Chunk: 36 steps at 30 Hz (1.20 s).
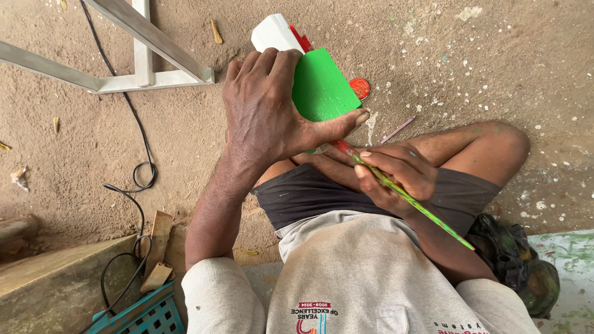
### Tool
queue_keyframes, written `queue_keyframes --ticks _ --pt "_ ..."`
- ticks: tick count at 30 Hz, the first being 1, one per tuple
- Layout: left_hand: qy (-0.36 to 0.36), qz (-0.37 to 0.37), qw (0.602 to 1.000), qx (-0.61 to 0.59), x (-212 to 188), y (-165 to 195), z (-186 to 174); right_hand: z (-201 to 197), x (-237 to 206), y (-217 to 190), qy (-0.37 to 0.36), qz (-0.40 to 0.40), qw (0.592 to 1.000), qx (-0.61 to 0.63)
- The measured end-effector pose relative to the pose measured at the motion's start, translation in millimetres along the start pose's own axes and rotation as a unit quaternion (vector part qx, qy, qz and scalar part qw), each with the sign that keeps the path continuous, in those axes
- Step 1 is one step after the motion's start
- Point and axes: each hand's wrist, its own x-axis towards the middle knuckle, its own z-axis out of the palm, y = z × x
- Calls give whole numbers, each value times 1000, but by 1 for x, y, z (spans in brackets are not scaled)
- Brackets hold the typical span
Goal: The person paints a small wooden object red using a paintbrush. They hold the object in one hand and repeatedly dip the brush into a red paint container to apply paint to the interior and exterior surfaces.
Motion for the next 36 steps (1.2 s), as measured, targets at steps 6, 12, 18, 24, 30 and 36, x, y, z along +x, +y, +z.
queue_keyframes --ticks 6,12,18,24,30,36 --pt "1 4 1000 -3 0 -1 0 3 -2 0 0 -6 1000 1" --pt "5 -2 1000 -1 0 -1 1 -11 -11 -5 -4 -7 1000 -10" --pt "-6 -1 1000 3 2 1 4 -7 -9 -1 25 -15 999 -37" --pt "-7 -8 1000 14 2 4 0 -9 -4 -12 27 -37 997 -68" --pt "-17 -3 1000 23 5 7 4 -9 3 -18 22 -24 994 -108" --pt "-9 -12 999 32 4 8 3 -10 -1 -21 44 -30 992 -112"
